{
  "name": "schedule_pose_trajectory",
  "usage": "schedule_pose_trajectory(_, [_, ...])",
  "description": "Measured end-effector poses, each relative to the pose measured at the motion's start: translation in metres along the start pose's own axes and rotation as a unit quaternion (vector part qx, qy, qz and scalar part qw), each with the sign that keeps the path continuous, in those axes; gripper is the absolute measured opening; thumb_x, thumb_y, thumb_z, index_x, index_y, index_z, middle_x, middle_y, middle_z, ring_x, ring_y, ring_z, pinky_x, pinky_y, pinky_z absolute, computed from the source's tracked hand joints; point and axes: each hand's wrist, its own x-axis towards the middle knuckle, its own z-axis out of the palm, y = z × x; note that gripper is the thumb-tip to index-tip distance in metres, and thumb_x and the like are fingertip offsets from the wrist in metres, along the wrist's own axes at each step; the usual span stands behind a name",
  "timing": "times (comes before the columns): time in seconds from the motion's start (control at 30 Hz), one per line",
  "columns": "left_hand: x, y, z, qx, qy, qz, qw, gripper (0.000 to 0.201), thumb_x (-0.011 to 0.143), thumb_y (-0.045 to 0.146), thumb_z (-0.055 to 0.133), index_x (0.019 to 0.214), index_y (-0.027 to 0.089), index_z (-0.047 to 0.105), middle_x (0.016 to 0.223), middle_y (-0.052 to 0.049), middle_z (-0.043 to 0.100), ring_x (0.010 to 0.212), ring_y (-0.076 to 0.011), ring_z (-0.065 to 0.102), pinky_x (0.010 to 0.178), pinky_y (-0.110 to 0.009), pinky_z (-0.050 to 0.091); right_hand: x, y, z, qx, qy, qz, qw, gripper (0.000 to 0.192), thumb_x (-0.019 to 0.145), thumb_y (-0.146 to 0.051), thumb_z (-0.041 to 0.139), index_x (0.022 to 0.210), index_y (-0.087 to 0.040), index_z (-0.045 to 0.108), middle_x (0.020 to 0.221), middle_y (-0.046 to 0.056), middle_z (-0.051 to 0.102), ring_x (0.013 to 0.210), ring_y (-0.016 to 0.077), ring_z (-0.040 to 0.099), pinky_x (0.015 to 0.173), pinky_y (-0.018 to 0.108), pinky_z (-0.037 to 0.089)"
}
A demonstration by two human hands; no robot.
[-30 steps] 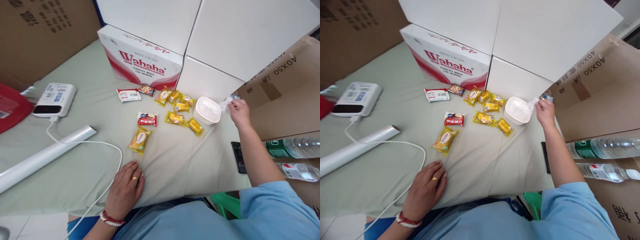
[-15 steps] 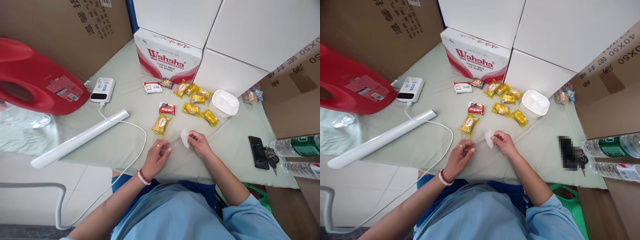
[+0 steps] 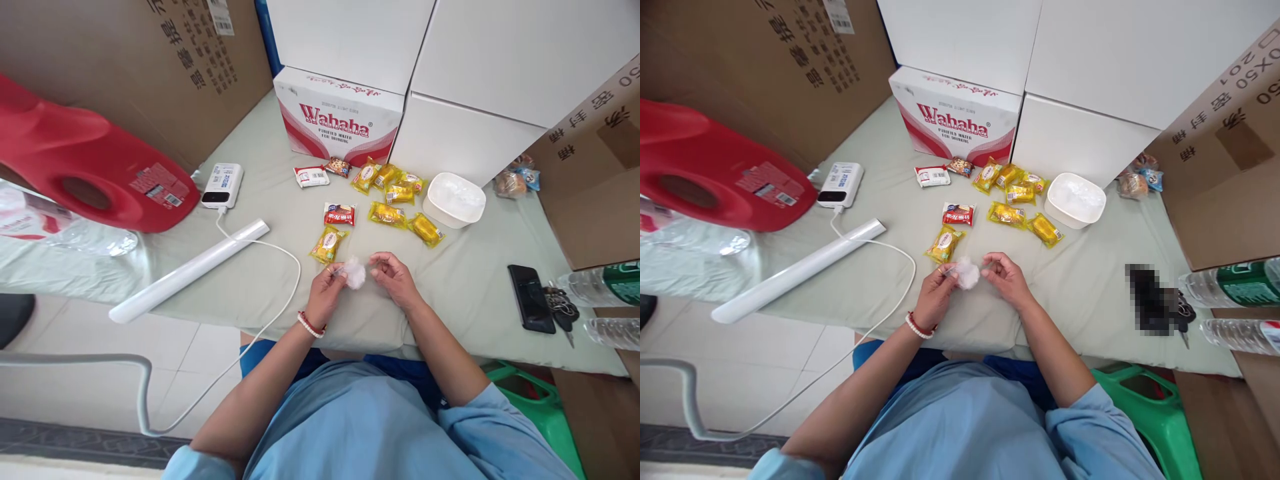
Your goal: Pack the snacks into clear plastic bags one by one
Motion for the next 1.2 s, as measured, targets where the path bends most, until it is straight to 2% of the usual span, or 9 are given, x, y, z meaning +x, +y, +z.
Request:
schedule_pose_trajectory(0.17, [-0.003, 0.003, 0.002, 0.084, -0.028, 0.026, 0.996, 0.028, 0.087, 0.045, 0.071, 0.089, 0.018, 0.076, 0.084, -0.002, 0.069, 0.079, -0.0165, 0.059, 0.078, -0.029, 0.048, -0.001, -0.004, 0.005, -0.06, 0.004, -0.063, 0.996, 0.027, 0.085, -0.05, 0.077, 0.091, -0.024, 0.075, 0.092, 0.004, 0.063, 0.072, 0.0144, 0.053, 0.067, 0.03, 0.045])
schedule_pose_trajectory(0.43, [0.001, -0.007, 0.002, -0.019, 0.03, 0.004, 0.999, 0.047, 0.085, 0.068, 0.067, 0.091, 0.021, 0.067, 0.084, 0.0, 0.066, 0.075, -0.0148, 0.061, 0.069, -0.028, 0.053, -0.002, -0.011, -0.018, 0.1, 0.065, 0.06, 0.991, 0.038, 0.07, -0.054, 0.088, 0.085, -0.024, 0.071, 0.077, -0.002, 0.06, 0.06, 0.0111, 0.045, 0.059, 0.026, 0.039])
schedule_pose_trajectory(0.6, [0.003, 0.0, 0.003, -0.165, 0.052, -0.017, 0.985, 0.043, 0.08, 0.059, 0.079, 0.094, 0.021, 0.065, 0.089, 0.0, 0.069, 0.079, -0.0125, 0.065, 0.075, -0.028, 0.057, -0.032, -0.03, -0.047, -0.084, -0.085, 0.044, 0.992, 0.024, 0.082, -0.046, 0.08, 0.084, -0.022, 0.076, 0.09, 0.004, 0.068, 0.079, 0.0172, 0.059, 0.071, 0.029, 0.046])
schedule_pose_trajectory(0.67, [0.002, 0.001, 0.003, -0.171, 0.047, -0.021, 0.984, 0.043, 0.08, 0.059, 0.08, 0.095, 0.021, 0.066, 0.088, 0.0, 0.069, 0.077, -0.0121, 0.065, 0.075, -0.028, 0.057, -0.047, -0.039, -0.05, -0.154, -0.054, 0.051, 0.985, 0.022, 0.088, -0.044, 0.074, 0.087, -0.023, 0.076, 0.087, 0.004, 0.069, 0.076, 0.0171, 0.059, 0.071, 0.03, 0.046])
schedule_pose_trajectory(0.8, [0.0, -0.003, 0.005, -0.116, 0.033, -0.019, 0.993, 0.045, 0.083, 0.063, 0.075, 0.097, 0.02, 0.069, 0.089, -0.001, 0.07, 0.077, -0.014, 0.064, 0.073, -0.029, 0.057, -0.067, -0.056, -0.027, -0.246, 0.148, -0.043, 0.957, 0.019, 0.096, -0.044, 0.066, 0.096, -0.026, 0.073, 0.09, 0.004, 0.069, 0.08, 0.02, 0.06, 0.074, 0.034, 0.049])
schedule_pose_trajectory(0.93, [-0.002, -0.005, 0.005, -0.064, 0.011, -0.011, 0.998, 0.044, 0.087, 0.063, 0.069, 0.096, 0.019, 0.07, 0.085, -0.001, 0.068, 0.077, -0.0151, 0.063, 0.074, -0.029, 0.057, -0.064, -0.056, 0.015, -0.356, 0.072, -0.121, 0.924, 0.042, 0.086, -0.046, 0.078, 0.124, -0.03, 0.07, 0.121, 0.011, 0.068, 0.106, 0.0308, 0.059, 0.092, 0.047, 0.05])
schedule_pose_trajectory(1.0, [-0.002, -0.005, 0.003, -0.066, 0.004, -0.011, 0.998, 0.045, 0.088, 0.063, 0.068, 0.097, 0.02, 0.069, 0.085, -0.001, 0.068, 0.077, -0.0152, 0.063, 0.074, -0.03, 0.056, -0.057, -0.047, 0.028, -0.377, 0.047, -0.11, 0.918, 0.03, 0.091, -0.042, 0.071, 0.118, -0.029, 0.072, 0.113, 0.012, 0.07, 0.103, 0.0314, 0.059, 0.092, 0.049, 0.049])
schedule_pose_trajectory(1.1, [-0.003, -0.002, 0.001, -0.103, -0.022, -0.022, 0.994, 0.049, 0.086, 0.065, 0.07, 0.108, 0.021, 0.066, 0.091, -0.002, 0.069, 0.078, -0.0152, 0.065, 0.075, -0.031, 0.057, -0.048, -0.035, 0.035, -0.311, 0.069, -0.057, 0.946, 0.017, 0.097, -0.037, 0.06, 0.095, -0.027, 0.074, 0.088, 0.007, 0.067, 0.081, 0.024, 0.058, 0.077, 0.04, 0.048])
schedule_pose_trajectory(1.2, [-0.004, 0.002, 0.001, -0.107, -0.074, -0.031, 0.991, 0.06, 0.071, 0.051, 0.089, 0.117, 0.021, 0.063, 0.1, -0.003, 0.07, 0.084, -0.0148, 0.066, 0.08, -0.03, 0.056, -0.043, -0.032, 0.035, -0.162, 0.09, 0.025, 0.982, 0.018, 0.09, -0.044, 0.069, 0.088, -0.026, 0.072, 0.079, 0.002, 0.063, 0.067, 0.0174, 0.051, 0.064, 0.031, 0.042])
